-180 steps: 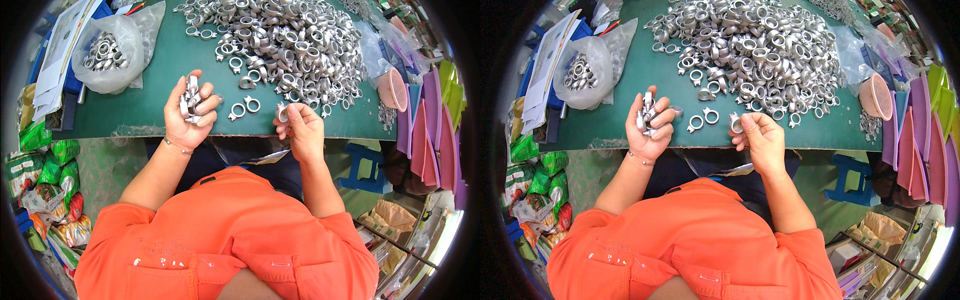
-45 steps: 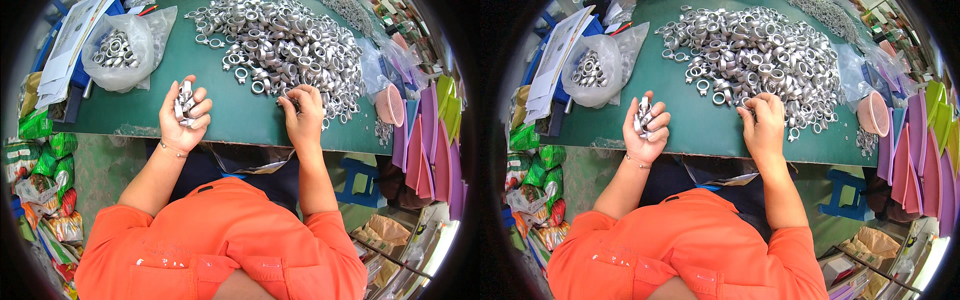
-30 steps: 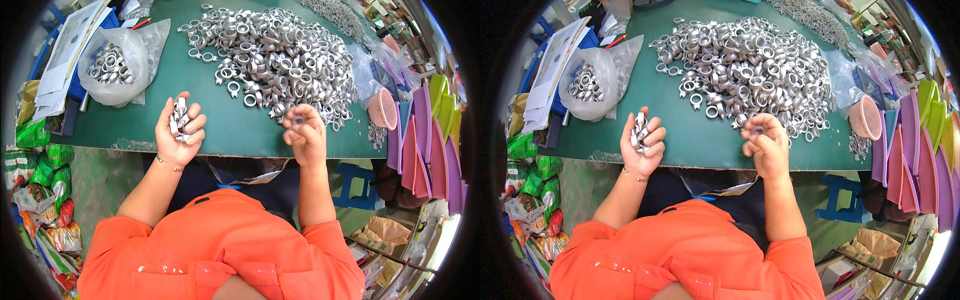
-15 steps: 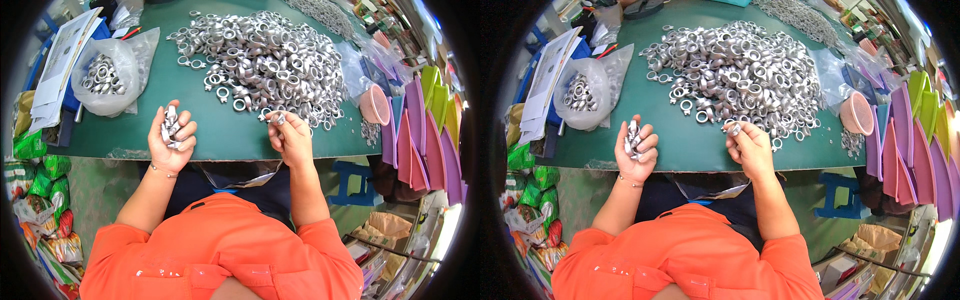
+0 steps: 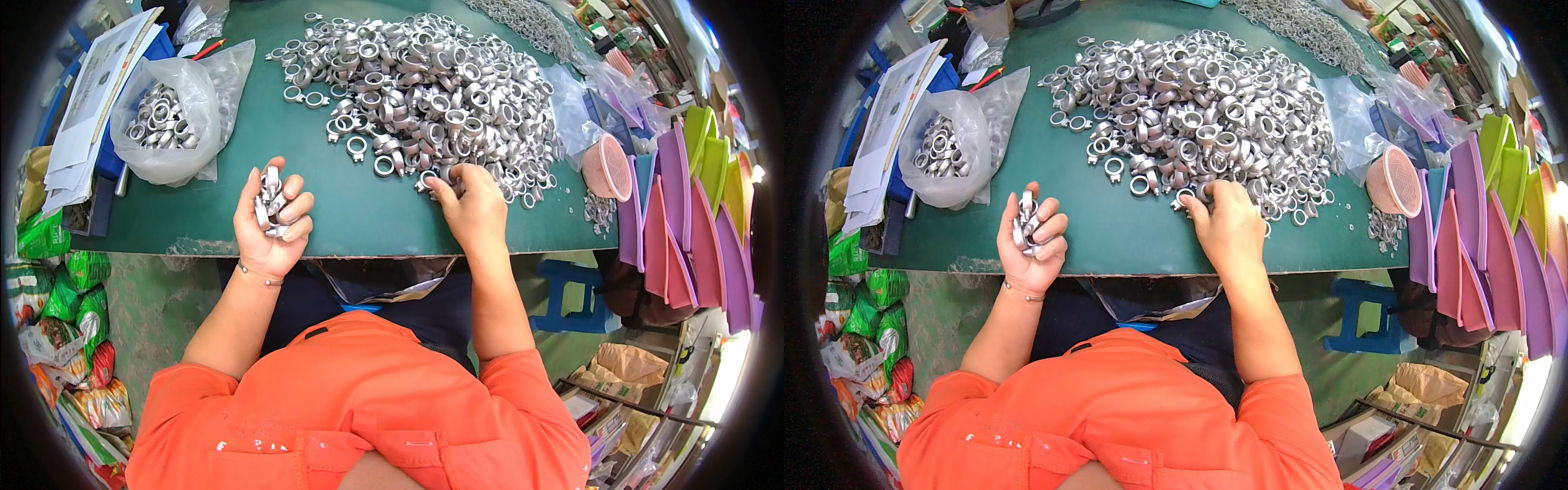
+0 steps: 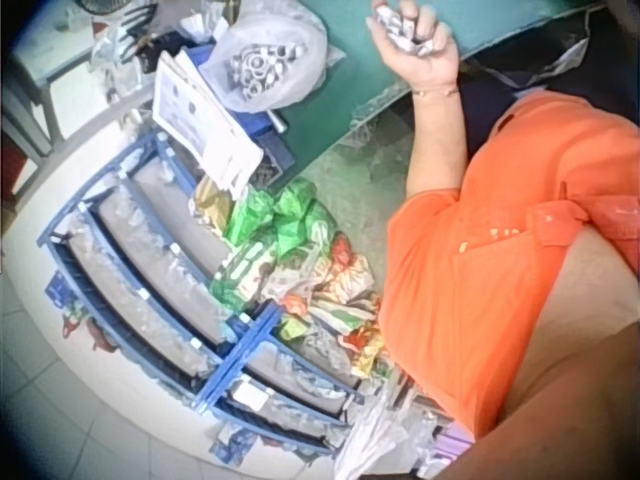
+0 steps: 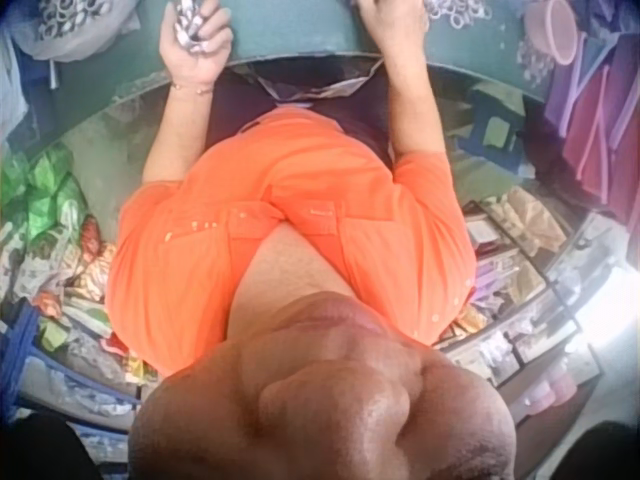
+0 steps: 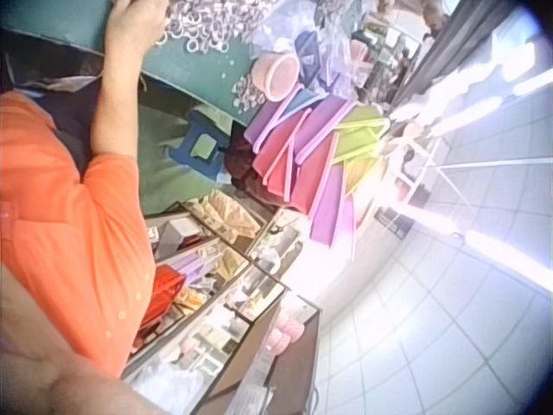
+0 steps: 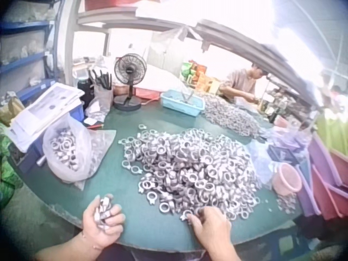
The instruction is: The person handles small metallic ring-like objects by hand, picking them up from a large pile on a workbench, looking at them, and placing them into a plastic bag or another pile.
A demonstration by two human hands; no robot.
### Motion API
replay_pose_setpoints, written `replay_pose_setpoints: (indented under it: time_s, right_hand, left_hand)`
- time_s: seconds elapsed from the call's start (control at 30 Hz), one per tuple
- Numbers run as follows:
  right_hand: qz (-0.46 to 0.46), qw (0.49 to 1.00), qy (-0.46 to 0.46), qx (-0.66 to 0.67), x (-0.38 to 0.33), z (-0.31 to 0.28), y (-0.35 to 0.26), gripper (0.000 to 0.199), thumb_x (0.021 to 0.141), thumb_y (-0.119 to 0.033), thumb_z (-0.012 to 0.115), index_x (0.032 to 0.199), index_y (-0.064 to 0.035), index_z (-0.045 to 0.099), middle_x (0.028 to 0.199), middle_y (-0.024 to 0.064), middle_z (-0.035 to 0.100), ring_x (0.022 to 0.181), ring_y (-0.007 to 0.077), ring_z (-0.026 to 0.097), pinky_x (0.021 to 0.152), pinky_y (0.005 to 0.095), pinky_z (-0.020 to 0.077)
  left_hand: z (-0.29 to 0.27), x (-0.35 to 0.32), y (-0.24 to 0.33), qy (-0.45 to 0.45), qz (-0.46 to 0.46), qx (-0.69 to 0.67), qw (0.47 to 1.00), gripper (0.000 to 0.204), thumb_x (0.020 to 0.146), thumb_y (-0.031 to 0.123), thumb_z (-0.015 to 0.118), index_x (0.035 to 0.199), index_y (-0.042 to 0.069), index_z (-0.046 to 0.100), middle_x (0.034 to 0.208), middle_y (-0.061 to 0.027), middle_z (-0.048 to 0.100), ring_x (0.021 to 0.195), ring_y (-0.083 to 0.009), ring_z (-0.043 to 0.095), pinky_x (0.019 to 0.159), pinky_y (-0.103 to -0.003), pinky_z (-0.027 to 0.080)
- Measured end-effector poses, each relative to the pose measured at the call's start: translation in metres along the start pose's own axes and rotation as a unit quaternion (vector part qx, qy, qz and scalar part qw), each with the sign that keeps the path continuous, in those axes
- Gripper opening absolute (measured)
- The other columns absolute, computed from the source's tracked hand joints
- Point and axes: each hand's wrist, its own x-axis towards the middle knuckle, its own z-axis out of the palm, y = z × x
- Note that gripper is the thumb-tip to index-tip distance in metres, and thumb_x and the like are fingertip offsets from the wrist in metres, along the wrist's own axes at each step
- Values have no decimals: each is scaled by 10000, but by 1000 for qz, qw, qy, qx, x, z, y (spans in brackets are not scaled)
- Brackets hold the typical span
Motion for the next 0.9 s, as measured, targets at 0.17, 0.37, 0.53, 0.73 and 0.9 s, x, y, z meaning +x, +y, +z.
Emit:
replay_pose_setpoints:
  time_s: [0.17,0.37,0.53,0.73,0.9]
  right_hand:
    - [16,987,-52,154,4,-4,8,169,759,-126,754,802,-21,629,677,47,597,558,156,551,511,278,429]
    - [162,836,-104,514,-15,-14,1,80,809,-56,703,854,-18,649,691,13,609,568,38,514,463,181,358]
    - [131,729,-111,662,-22,-7,7,63,850,-49,651,889,-15,615,985,172,657,571,90,561,430,173,377]
    - [86,735,-110,664,-26,-9,9,156,770,23,695,887,-35,610,1121,202,620,596,100,587,448,173,397]
    - [161,508,-153,832,-23,-17,14,306,863,-56,579,1158,-77,504,1153,225,570,690,203,608,428,190,413]
  left_hand:
    - [-3,0,1,-14,-6,-6,1000,325,984,323,419,1185,94,533,850,-65,422,642,-145,387,429,-238,348]
    - [-2,-1,0,-2,-3,-3,1000,323,982,322,427,1185,94,532,847,-65,420,641,-144,388,425,-235,344]
    - [-1,0,0,-13,-6,-4,1000,322,982,320,430,1184,93,537,848,-65,422,640,-141,389,422,-233,339]
    - [-2,1,0,-11,-7,-3,1000,322,982,318,431,1185,92,537,840,-62,418,638,-140,393,423,-233,342]
    - [-3,0,1,-15,-4,-3,1000,323,983,319,428,1191,94,532,842,-62,420,639,-141,394,424,-234,345]
